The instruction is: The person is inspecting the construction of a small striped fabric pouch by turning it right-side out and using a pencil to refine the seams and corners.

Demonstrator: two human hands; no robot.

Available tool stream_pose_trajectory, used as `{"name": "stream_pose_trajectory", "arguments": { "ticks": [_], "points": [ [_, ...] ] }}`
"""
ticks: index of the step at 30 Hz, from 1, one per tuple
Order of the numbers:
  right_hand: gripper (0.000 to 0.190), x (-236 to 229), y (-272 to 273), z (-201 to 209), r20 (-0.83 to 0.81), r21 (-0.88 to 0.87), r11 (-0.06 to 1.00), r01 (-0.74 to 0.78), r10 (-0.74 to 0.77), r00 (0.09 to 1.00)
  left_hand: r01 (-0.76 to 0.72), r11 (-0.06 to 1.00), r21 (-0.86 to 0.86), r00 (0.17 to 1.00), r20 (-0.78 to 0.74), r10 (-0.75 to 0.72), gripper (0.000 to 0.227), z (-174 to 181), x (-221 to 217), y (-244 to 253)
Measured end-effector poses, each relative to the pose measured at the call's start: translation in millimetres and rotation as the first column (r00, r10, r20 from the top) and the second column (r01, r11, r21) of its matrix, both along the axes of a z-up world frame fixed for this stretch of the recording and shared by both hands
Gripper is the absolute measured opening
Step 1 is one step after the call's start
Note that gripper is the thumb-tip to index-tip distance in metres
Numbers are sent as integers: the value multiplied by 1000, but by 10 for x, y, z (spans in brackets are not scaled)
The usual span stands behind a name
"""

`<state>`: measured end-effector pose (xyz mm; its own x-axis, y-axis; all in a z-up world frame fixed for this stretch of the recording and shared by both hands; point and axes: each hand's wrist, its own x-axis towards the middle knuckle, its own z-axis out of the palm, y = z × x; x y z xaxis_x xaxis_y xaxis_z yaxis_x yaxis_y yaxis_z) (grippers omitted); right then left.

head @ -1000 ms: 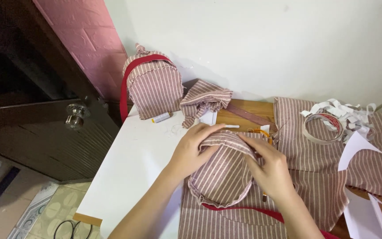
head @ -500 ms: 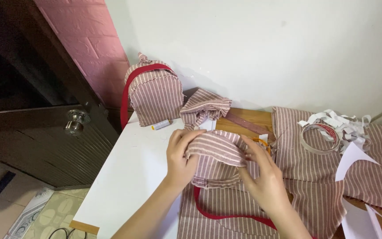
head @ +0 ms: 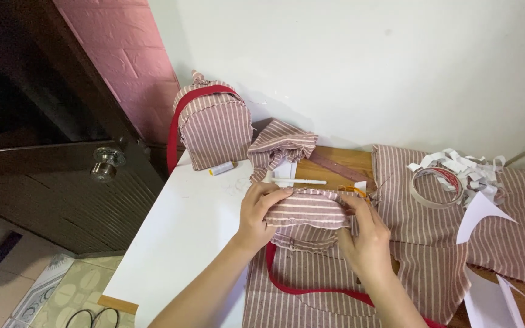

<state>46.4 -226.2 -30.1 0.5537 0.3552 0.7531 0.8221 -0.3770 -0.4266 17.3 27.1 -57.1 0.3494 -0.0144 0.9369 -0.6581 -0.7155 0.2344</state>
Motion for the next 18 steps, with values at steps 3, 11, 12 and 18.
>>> {"name": "stream_pose_trajectory", "arguments": {
  "ticks": [3, 11, 12, 18],
  "points": [
    [55, -18, -14, 20, 66, 22, 1000, 16, -18, 998, -9, 1000, 9, 1000, 14, 9, 47, -35, 35, 7],
    [53, 39, -60, -54, 68, 33, 999, -4, 2, 998, 29, 999, -40, 1000, -4, -29, 36, 22, -7, -56],
    [54, 46, -67, -65, 48, 38, 999, -8, 7, 999, 30, 998, -47, 1000, 5, -30, 32, 50, -18, -71],
    [43, 121, -57, -26, -285, 276, 958, -75, 156, 946, 266, 911, -316, 956, -34, -291, 21, -37, 112, -82]
  ]
}}
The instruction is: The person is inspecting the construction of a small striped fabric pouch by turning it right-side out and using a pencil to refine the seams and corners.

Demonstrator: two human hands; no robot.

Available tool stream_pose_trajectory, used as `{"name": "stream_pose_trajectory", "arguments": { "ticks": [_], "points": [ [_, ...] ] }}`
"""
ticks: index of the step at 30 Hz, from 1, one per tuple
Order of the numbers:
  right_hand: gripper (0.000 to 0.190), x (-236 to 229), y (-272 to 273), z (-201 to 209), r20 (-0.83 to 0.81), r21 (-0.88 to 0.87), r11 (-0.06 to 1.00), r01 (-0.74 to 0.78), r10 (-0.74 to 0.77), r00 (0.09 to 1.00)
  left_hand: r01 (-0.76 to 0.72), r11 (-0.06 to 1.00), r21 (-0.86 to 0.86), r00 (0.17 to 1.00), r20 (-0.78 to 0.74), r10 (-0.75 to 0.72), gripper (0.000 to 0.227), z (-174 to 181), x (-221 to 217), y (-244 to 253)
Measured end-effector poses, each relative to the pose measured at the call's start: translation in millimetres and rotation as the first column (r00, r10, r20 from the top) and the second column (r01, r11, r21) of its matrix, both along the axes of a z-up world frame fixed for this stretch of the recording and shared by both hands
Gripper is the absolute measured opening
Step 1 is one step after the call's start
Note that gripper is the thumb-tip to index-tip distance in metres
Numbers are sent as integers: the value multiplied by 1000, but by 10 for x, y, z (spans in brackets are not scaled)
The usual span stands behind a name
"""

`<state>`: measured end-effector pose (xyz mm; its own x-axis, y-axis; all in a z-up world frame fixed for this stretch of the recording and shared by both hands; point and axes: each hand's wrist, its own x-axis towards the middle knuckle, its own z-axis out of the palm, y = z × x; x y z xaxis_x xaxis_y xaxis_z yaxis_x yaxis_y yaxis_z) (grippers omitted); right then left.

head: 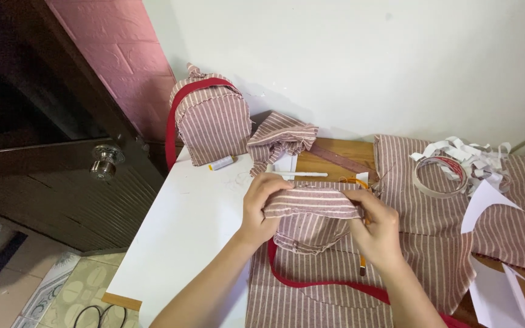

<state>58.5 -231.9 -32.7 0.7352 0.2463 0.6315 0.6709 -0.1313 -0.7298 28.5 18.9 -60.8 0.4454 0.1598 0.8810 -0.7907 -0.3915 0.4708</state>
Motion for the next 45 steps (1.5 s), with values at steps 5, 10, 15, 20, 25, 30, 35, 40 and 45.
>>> {"name": "stream_pose_trajectory", "arguments": {
  "ticks": [5, 10, 15, 20, 25, 30, 35, 40, 45],
  "points": [
    [40, 1, -25, 17, -121, 80, 993, -84, 93, 988, 87, 993, -83, 992, -89, -95, 19, 261, -115, -54],
    [40, -75, -17, 244, -194, 125, 987, -104, 127, 973, 115, 987, -114, 974, -180, -134, 17, 309, -86, -18],
    [54, -161, 1, 439, -177, 32, 994, -109, 113, 978, 118, 955, -273, 943, -270, -194, 23, 233, -37, 40],
    [70, -183, 65, 491, -197, -32, 996, -80, 72, 978, 2, 912, -411, 916, -365, -167, 27, 458, -149, 31],
    [62, -224, 83, 551, -229, -86, 994, -66, 45, 972, -55, 889, -454, 910, -389, -142, 26, 513, -181, 16],
    [49, -177, 71, 485, -228, -46, 996, -77, 65, 971, -2, 870, -493, 902, -376, -211, 31, 447, -158, 6],
    [42, -88, 43, 342, -246, 43, 995, -90, 98, 964, 51, 876, -480, 904, -350, -244, 33, 581, -233, -40],
    [37, -121, 83, 392, -303, 145, 986, -83, 125, 945, 106, 873, -476, 885, -356, -301, 33, 622, -240, -41],
    [39, -170, 130, 485, -407, 198, 980, -30, 110, 907, 50, 886, -461, 852, -443, -279, 34, 596, -234, -26]
  ]
}}
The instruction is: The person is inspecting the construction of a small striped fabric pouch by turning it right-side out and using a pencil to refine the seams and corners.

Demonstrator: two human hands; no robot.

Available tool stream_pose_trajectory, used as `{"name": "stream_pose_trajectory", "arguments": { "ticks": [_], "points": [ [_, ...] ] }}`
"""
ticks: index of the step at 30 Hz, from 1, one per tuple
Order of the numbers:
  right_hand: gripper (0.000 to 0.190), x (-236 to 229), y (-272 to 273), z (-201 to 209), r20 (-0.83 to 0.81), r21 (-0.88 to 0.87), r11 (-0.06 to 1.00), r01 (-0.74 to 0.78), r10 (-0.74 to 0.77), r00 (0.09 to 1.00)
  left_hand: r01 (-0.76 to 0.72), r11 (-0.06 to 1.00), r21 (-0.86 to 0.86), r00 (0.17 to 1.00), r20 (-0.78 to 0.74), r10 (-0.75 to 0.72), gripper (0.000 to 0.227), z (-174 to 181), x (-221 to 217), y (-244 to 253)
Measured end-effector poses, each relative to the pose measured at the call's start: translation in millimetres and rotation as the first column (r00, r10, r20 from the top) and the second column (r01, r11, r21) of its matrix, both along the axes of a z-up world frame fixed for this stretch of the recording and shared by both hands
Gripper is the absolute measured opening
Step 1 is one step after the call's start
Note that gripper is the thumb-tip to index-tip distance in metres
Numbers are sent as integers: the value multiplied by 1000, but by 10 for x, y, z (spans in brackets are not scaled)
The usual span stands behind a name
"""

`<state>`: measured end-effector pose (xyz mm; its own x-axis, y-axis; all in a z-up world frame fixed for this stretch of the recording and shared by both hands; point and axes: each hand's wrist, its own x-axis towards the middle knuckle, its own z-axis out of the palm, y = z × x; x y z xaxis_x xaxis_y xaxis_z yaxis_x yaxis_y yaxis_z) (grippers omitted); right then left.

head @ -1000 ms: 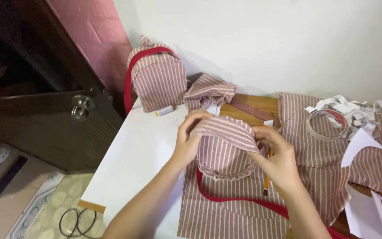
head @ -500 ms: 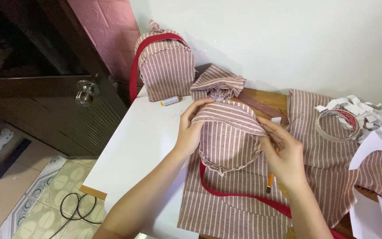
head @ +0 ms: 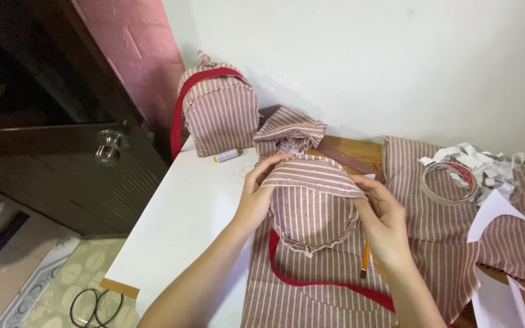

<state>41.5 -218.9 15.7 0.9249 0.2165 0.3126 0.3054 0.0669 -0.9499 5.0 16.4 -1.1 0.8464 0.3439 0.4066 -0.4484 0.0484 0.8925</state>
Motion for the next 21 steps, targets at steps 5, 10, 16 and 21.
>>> {"name": "stream_pose_trajectory", "arguments": {
  "ticks": [5, 10, 16, 21],
  "points": [
    [66, -19, 9, 96, -94, -193, 980, -40, 22, 995, -22, 998, 50, 996, -86, 26, 36, 60, -10, 1],
    [56, 128, -90, -168, 135, -337, 941, 38, 9, 991, -5, 998, 65, 983, -183, 16, 31, 21, 11, -6],
    [60, 153, -120, -222, 358, -369, 909, 195, -55, 932, 142, 987, 82, 971, -206, -122, 37, -18, 11, -76],
    [70, 160, -108, -236, 336, -335, 940, 59, 60, 940, 135, 981, 140, 978, -181, -109, 34, -20, 19, -65]
  ]
}}
